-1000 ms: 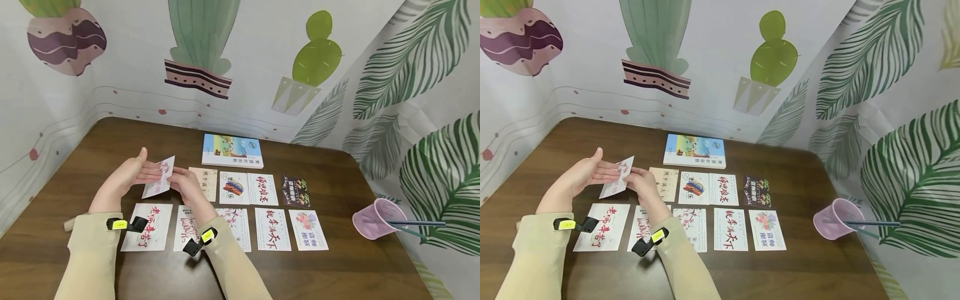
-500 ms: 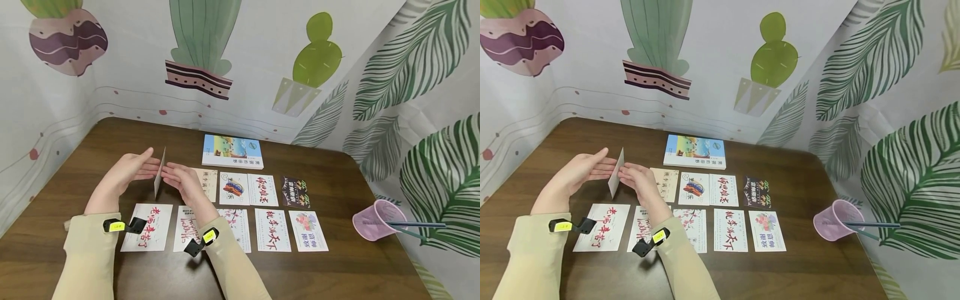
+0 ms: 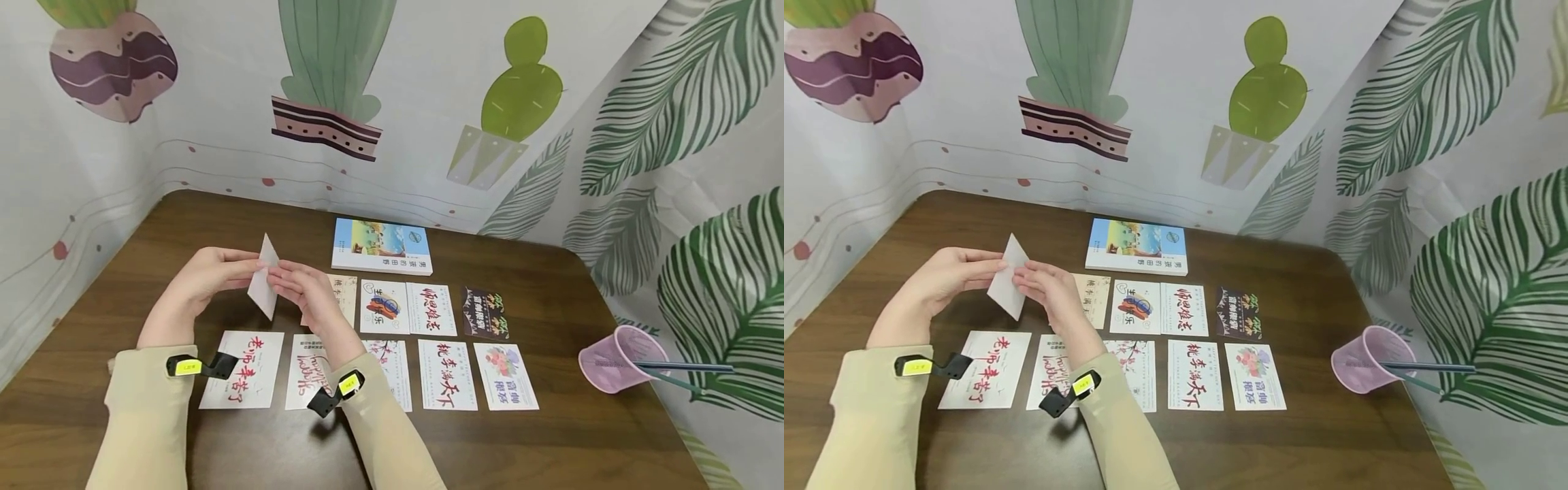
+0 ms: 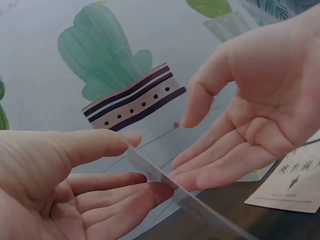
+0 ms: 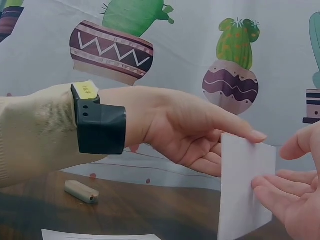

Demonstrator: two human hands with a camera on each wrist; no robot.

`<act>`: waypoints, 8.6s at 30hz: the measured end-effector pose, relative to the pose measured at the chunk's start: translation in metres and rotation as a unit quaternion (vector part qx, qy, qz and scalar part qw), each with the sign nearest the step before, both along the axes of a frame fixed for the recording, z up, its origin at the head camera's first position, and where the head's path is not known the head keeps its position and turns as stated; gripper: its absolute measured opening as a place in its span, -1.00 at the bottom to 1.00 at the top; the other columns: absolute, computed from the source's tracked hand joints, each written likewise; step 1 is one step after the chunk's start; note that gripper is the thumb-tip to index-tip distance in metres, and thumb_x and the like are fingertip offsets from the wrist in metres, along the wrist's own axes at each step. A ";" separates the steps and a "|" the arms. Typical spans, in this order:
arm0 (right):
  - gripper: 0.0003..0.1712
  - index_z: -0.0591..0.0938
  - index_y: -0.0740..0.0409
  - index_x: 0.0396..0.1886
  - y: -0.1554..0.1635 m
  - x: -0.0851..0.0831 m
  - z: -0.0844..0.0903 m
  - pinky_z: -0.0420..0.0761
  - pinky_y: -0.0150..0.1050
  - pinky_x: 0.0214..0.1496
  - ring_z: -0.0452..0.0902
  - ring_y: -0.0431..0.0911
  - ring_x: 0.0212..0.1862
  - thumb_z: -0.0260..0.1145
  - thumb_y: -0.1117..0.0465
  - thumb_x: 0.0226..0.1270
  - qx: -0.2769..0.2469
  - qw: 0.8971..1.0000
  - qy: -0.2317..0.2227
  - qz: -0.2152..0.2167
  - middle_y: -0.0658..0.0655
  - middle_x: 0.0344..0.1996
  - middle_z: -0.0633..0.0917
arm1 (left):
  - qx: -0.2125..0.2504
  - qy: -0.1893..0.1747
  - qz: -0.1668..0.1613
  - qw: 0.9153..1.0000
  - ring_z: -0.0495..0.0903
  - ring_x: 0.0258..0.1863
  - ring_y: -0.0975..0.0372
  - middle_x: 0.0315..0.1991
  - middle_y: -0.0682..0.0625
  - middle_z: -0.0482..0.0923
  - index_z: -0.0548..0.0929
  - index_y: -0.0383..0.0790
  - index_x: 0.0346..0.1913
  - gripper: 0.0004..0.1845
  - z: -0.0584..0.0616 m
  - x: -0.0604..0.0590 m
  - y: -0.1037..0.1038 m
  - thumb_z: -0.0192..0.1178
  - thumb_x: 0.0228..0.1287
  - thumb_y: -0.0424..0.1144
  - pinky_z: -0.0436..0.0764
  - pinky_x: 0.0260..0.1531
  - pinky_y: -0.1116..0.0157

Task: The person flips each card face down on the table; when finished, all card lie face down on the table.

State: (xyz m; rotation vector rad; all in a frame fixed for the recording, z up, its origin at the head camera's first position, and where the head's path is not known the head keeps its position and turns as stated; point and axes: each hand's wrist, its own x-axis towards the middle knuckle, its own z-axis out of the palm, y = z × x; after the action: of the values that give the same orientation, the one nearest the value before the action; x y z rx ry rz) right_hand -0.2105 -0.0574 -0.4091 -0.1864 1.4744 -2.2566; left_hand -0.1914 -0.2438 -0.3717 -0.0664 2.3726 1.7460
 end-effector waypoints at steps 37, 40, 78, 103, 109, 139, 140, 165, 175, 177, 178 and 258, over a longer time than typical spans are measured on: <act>-0.55 0.44 0.51 0.23 -0.009 0.001 -0.026 0.59 -0.20 0.25 0.54 0.17 0.22 0.12 0.36 0.41 0.093 0.994 -0.047 0.033 0.43 0.12 0.61 | -0.021 -0.109 -0.004 0.994 0.55 -0.23 0.52 0.34 -0.51 0.25 0.15 -0.71 0.36 -0.35 -0.048 -0.007 -0.030 0.05 0.44 -0.26 0.67 -0.13 0.51; -0.54 0.44 0.51 0.24 -0.009 0.002 -0.027 0.58 -0.19 0.26 0.54 0.16 0.22 0.12 0.37 0.41 0.095 0.994 -0.050 0.032 0.42 0.12 0.61 | -0.033 -0.108 -0.008 0.994 0.56 -0.20 0.50 0.35 -0.52 0.23 0.16 -0.70 0.36 -0.33 -0.047 -0.006 -0.031 0.06 0.45 -0.22 0.68 -0.09 0.47; -0.49 0.47 0.44 0.25 0.016 -0.001 -0.009 0.63 -0.23 0.20 0.64 0.06 0.10 0.23 0.32 0.34 0.132 0.991 0.005 -0.008 0.34 0.08 0.66 | -0.027 -0.048 0.002 0.998 0.67 -0.13 0.46 0.25 -0.46 0.41 0.23 -0.64 0.36 -0.38 -0.033 -0.008 0.006 -0.09 0.54 -0.11 0.64 0.07 0.35; -0.48 0.31 0.56 0.33 0.125 -0.015 -0.011 0.52 -0.14 0.33 0.47 0.23 0.27 0.03 0.39 0.43 0.200 0.979 -0.013 -0.025 0.51 0.21 0.49 | 0.021 -0.052 -0.048 0.997 0.59 0.17 0.00 0.24 -0.51 0.40 0.20 -0.66 0.35 -0.43 -0.047 -0.018 0.052 -0.18 0.57 -0.19 0.62 0.11 0.30; -0.49 0.30 0.57 0.32 0.123 -0.015 -0.010 0.51 -0.11 0.35 0.45 0.24 0.28 0.00 0.35 0.48 0.202 0.979 -0.010 -0.012 0.52 0.23 0.47 | 0.015 -0.049 -0.068 0.996 0.56 0.19 -0.08 0.23 -0.49 0.42 0.19 -0.69 0.35 -0.41 -0.046 -0.019 0.051 -0.21 0.59 -0.17 0.61 0.13 0.23; -0.43 0.28 0.43 0.39 0.120 -0.015 -0.013 0.53 -0.12 0.33 0.49 0.20 0.26 0.10 0.40 0.41 0.191 0.981 -0.026 -0.034 0.40 0.27 0.47 | 0.020 -0.064 -0.073 0.995 0.67 0.06 0.10 0.21 -0.48 0.46 0.22 -0.67 0.34 -0.43 -0.047 -0.020 0.056 -0.16 0.56 -0.18 0.65 0.06 0.32; -0.41 0.27 0.43 0.39 0.119 -0.015 -0.014 0.53 -0.13 0.33 0.49 0.20 0.25 0.10 0.42 0.39 0.186 0.981 -0.026 -0.039 0.40 0.28 0.47 | 0.020 -0.064 -0.074 0.995 0.67 0.07 0.10 0.21 -0.48 0.46 0.21 -0.67 0.34 -0.42 -0.046 -0.020 0.056 -0.16 0.57 -0.17 0.66 0.06 0.32; -0.47 0.29 0.54 0.34 0.101 -0.016 -0.026 0.54 -0.12 0.31 0.47 0.19 0.26 -0.01 0.49 0.39 0.144 0.988 -0.032 -0.035 0.45 0.23 0.49 | 0.016 -0.067 -0.064 0.996 0.65 0.10 0.07 0.21 -0.45 0.48 0.22 -0.65 0.34 -0.42 -0.046 -0.023 0.059 -0.15 0.57 -0.15 0.64 0.09 0.28; -0.47 0.30 0.53 0.35 0.099 -0.014 -0.026 0.55 -0.12 0.30 0.47 0.19 0.26 0.01 0.48 0.40 0.141 0.989 -0.034 -0.032 0.45 0.23 0.49 | 0.040 -0.048 -0.056 0.997 0.67 0.06 0.12 0.18 -0.44 0.51 0.28 -0.62 0.33 -0.43 -0.037 -0.019 0.074 -0.10 0.55 -0.16 0.63 0.11 0.27; -0.48 0.31 0.52 0.34 0.098 -0.014 -0.025 0.56 -0.13 0.29 0.49 0.18 0.24 0.02 0.46 0.40 0.142 0.989 -0.035 -0.033 0.44 0.22 0.50 | 0.052 -0.049 -0.064 0.995 0.68 0.04 0.15 0.18 -0.45 0.50 0.27 -0.62 0.34 -0.43 -0.035 -0.021 0.078 -0.09 0.54 -0.16 0.63 0.10 0.27; -0.48 0.31 0.52 0.34 0.098 -0.013 -0.025 0.57 -0.14 0.28 0.49 0.17 0.24 0.02 0.45 0.40 0.142 0.989 -0.035 -0.033 0.43 0.21 0.51 | 0.055 -0.051 -0.067 0.995 0.68 0.04 0.16 0.18 -0.45 0.50 0.28 -0.61 0.34 -0.43 -0.034 -0.022 0.080 -0.08 0.54 -0.16 0.63 0.10 0.26; -0.43 0.42 0.44 0.30 0.096 -0.011 -0.005 0.59 -0.28 0.22 0.54 0.12 0.23 -0.14 0.06 0.63 0.080 0.996 0.023 -0.016 0.44 0.21 0.53 | 0.127 -0.059 -0.008 0.990 0.59 -0.26 0.51 -0.10 0.04 0.55 0.28 -0.65 0.32 -0.38 -0.029 -0.028 0.088 0.21 0.31 -0.38 0.63 -0.14 0.59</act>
State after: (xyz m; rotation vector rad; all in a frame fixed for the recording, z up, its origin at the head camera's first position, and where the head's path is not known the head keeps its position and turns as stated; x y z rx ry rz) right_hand -0.2210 0.0390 -0.4140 -0.1693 1.6843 -2.1603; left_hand -0.2197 -0.1558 -0.4003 -0.1098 2.0464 1.9624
